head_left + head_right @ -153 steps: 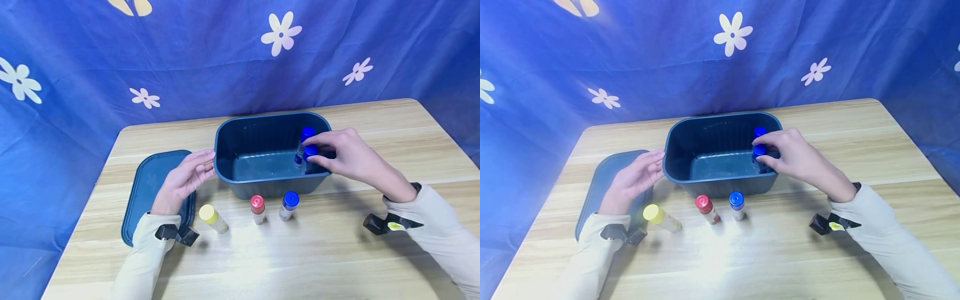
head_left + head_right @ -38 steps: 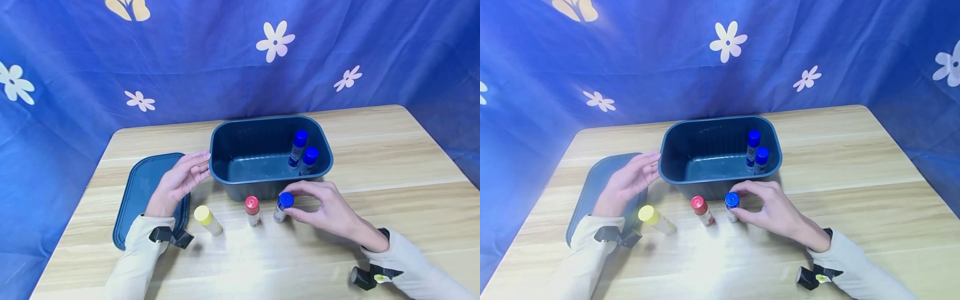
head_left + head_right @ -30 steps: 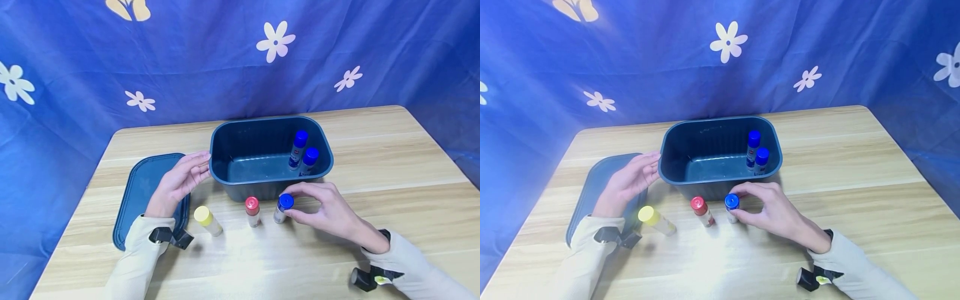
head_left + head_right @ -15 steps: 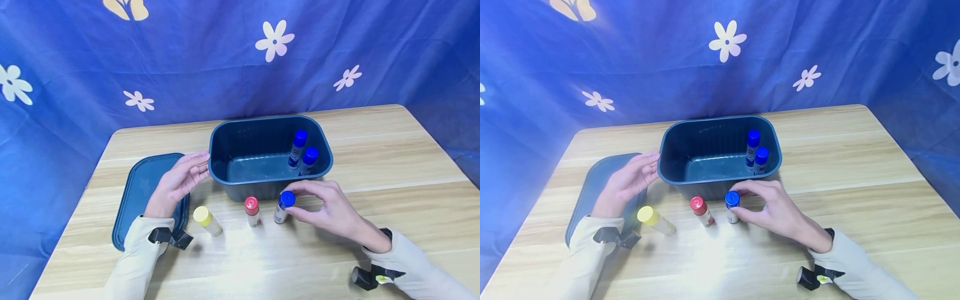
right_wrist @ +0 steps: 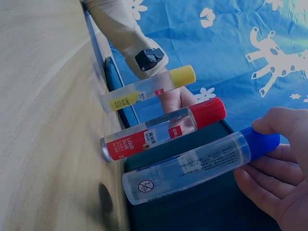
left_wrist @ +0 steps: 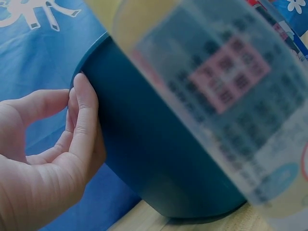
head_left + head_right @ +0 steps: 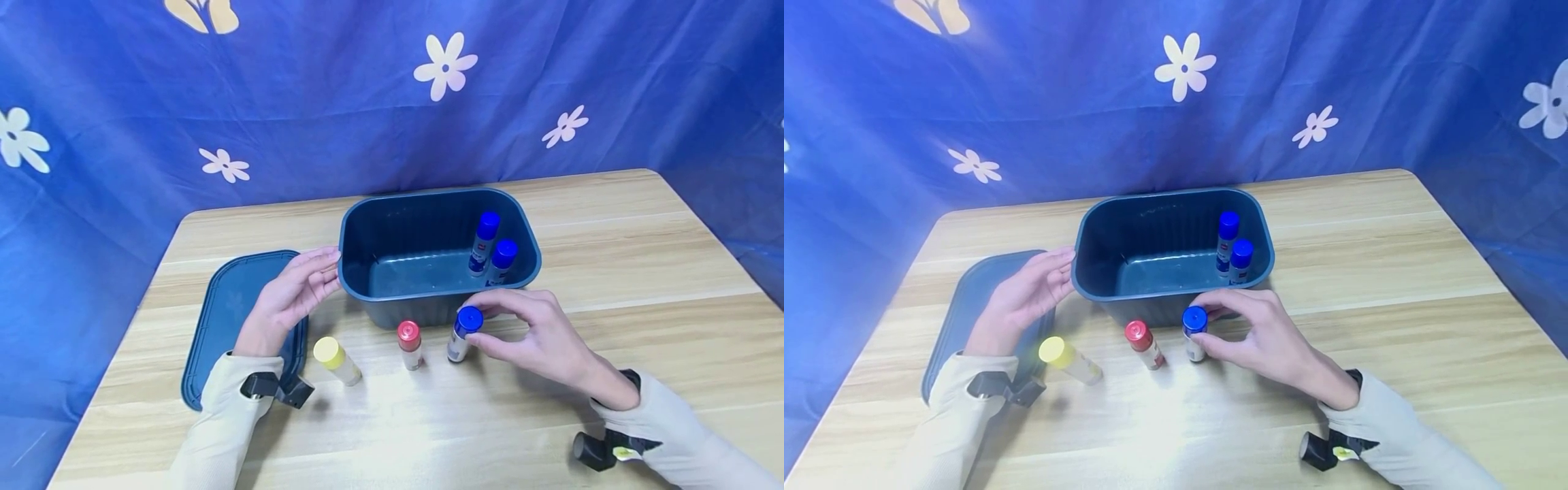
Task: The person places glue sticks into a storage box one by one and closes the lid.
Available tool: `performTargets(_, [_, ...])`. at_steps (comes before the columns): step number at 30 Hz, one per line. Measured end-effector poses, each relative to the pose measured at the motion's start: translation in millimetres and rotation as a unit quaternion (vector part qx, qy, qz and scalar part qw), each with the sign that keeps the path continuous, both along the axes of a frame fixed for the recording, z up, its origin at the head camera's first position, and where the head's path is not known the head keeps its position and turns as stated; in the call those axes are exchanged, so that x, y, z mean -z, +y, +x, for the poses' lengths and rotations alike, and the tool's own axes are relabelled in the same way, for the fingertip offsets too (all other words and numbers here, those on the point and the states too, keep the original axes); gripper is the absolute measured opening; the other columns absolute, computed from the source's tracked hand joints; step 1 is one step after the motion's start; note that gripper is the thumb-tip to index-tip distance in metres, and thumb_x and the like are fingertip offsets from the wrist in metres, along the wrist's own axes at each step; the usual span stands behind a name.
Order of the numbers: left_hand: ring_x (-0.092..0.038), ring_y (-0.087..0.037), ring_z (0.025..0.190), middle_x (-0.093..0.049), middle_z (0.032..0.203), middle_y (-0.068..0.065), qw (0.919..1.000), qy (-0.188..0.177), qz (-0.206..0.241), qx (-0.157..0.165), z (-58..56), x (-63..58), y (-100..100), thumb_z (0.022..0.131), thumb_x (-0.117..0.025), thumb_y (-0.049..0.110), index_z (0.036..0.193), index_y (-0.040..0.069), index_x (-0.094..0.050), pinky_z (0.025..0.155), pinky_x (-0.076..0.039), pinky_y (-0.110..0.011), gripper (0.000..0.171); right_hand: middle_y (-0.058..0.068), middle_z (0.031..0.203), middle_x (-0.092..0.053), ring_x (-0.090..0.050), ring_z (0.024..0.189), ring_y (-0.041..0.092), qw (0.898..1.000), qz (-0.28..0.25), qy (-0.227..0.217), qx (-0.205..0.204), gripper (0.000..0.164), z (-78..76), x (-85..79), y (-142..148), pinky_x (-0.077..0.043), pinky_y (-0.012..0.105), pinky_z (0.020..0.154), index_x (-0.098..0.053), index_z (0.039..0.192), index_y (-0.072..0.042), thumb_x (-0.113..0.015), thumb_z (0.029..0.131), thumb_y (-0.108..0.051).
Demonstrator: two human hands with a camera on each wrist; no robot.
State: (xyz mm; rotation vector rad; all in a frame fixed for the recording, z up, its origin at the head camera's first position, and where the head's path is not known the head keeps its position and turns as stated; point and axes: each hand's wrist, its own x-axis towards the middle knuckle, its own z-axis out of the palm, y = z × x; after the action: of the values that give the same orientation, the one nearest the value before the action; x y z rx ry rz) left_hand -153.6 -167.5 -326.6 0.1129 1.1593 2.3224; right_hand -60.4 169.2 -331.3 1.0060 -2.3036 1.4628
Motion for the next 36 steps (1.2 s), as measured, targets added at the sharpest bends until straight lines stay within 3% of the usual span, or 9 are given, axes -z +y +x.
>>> performTargets(8, [-0.067,-0.018,0.088,-0.069,0.094,-0.010,1.0000,0.002,0.002,0.008,2.5,1.3,-3.7,0.101,-0.044,-0.001,0.102,-0.002,-0.066,0.082,-0.056,-0.028,0.022,-0.002,0.097,-0.072,-0.069,0.085,0.012,1.000,-0.005,0.007,0.003,0.040,0.7,-9.0,-2.4,-0.055,0.023,0.080,-0.069,0.108,-0.010,-0.084,0.072,-0.003])
performTargets(14, [-0.069,-0.020,0.091,-0.071,0.099,-0.012,0.9996,-0.002,0.029,0.000,6.2,1.5,-5.6,0.099,-0.047,-0.004,0.102,-0.002,-0.069,0.085,-0.055,-0.030,0.022,0.004,0.096,-0.072,-0.067,0.084,0.011,0.996,-0.033,0.085,-0.001,0.032,-5.9,-27.3,-1.6,-0.054,0.021,0.076,-0.069,0.107,-0.004,-0.079,0.083,-0.022])
performTargets(19, [-0.069,-0.021,0.092,-0.071,0.102,-0.014,0.9993,-0.019,0.031,-0.013,6.3,0.8,-5.0,0.098,-0.049,-0.005,0.102,-0.002,-0.070,0.087,-0.055,-0.032,0.022,0.008,0.096,-0.071,-0.067,0.087,0.011,0.991,-0.055,0.119,-0.013,0.034,-12.4,-39.6,0.1,-0.054,0.020,0.080,-0.068,0.107,0.002,-0.076,0.085,-0.024])
performTargets(24, [-0.068,-0.022,0.092,-0.071,0.101,-0.013,0.9992,-0.029,0.020,-0.019,4.6,-0.6,-4.4,0.099,-0.047,-0.005,0.101,-0.002,-0.071,0.087,-0.055,-0.033,0.024,0.011,0.096,-0.071,-0.067,0.088,0.011,0.989,-0.081,0.121,-0.021,0.039,-14.8,-48.0,0.6,-0.054,0.019,0.081,-0.066,0.105,0.007,-0.074,0.086,-0.026])
performTargets(28, [-0.068,-0.021,0.092,-0.070,0.100,-0.012,0.9997,-0.016,0.014,-0.009,3.5,-0.3,-3.7,0.100,-0.044,-0.004,0.102,-0.002,-0.069,0.086,-0.055,-0.031,0.025,0.011,0.097,-0.071,-0.067,0.087,0.012,0.989,-0.097,0.111,-0.026,0.038,-15.8,-54.5,0.8,-0.054,0.019,0.080,-0.066,0.105,0.009,-0.075,0.086,-0.022])
performTargets(36, [-0.068,-0.021,0.091,-0.071,0.100,-0.013,0.9994,-0.024,0.019,-0.014,3.6,-0.4,-4.5,0.099,-0.047,-0.005,0.102,-0.002,-0.070,0.085,-0.055,-0.032,0.023,0.006,0.095,-0.071,-0.067,0.083,0.014,0.990,-0.110,0.088,0.001,0.041,-16.3,-64.4,-0.2,-0.055,0.021,0.075,-0.067,0.102,0.008,-0.076,0.085,-0.027])
